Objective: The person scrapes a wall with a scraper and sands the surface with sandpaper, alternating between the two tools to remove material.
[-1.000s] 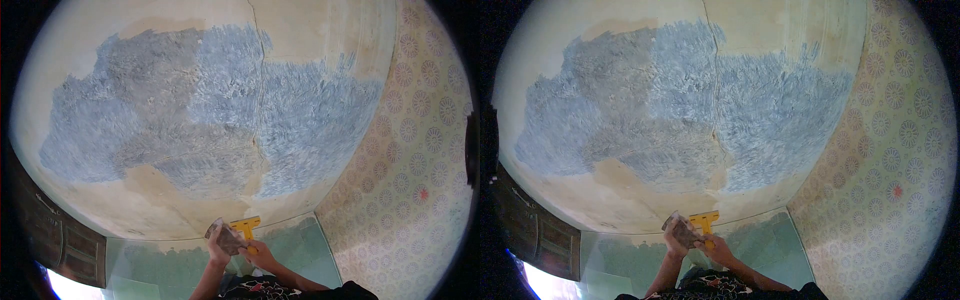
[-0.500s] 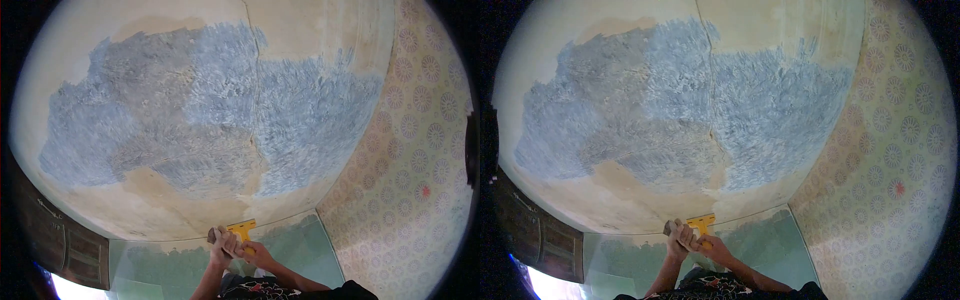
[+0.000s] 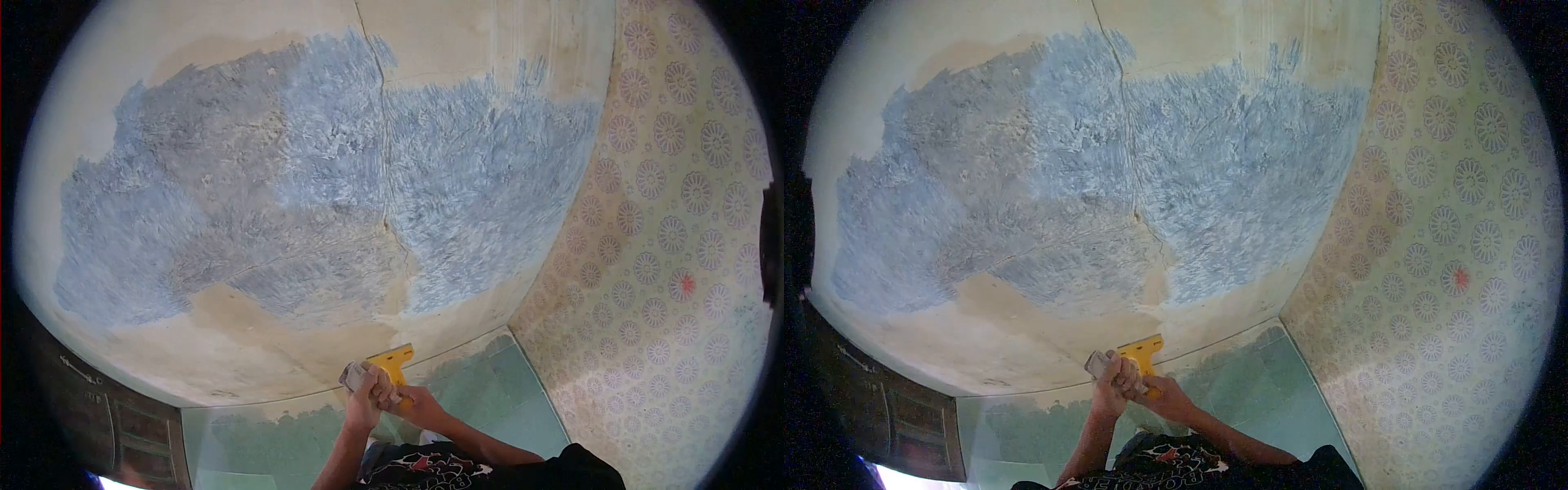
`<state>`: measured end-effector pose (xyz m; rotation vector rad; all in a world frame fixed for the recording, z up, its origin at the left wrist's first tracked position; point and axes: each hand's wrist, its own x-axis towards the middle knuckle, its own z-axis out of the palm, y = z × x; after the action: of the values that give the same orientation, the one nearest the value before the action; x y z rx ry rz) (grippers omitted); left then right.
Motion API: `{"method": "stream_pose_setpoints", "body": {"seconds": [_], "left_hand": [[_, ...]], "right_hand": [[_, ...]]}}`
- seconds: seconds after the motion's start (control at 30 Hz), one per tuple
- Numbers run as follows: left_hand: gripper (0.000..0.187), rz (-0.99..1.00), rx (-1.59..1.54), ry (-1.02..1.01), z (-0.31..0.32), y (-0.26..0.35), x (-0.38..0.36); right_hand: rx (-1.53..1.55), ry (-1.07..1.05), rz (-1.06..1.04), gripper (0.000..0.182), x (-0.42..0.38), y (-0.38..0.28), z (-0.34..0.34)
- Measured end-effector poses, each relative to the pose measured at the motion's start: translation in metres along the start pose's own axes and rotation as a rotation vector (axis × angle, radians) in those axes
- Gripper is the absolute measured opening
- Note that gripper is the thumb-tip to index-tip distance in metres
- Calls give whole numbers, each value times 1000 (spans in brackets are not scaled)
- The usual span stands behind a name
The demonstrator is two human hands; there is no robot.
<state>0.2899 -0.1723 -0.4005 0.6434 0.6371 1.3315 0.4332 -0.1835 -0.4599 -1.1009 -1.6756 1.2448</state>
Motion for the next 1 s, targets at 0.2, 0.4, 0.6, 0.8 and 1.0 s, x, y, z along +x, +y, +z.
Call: {"method": "stream_pose_setpoints", "body": {"seconds": [0.2, 0.4, 0.6, 0.8, 1.0], "left_hand": [[24, -63, 140, 54, 1, 3, -6], [25, -75, 292, 158, -32, 7, -8], [20, 326, 1162, 150, -47, 16, -7], [63, 447, 1529, -265, -58, 66, 6], [58, 611, 1747, -285, -69, 149, 46]], "right_hand": [[170, -81, -16, 27, -7, -11, 0], [-100, -112, -116, 28, -8, -2, -1], [-14, -91, 10, 34, -5, 24, -9], [341, -173, 68, 43, 42, 1, -1], [286, -319, 24, 48, 119, -100, -1]]}}
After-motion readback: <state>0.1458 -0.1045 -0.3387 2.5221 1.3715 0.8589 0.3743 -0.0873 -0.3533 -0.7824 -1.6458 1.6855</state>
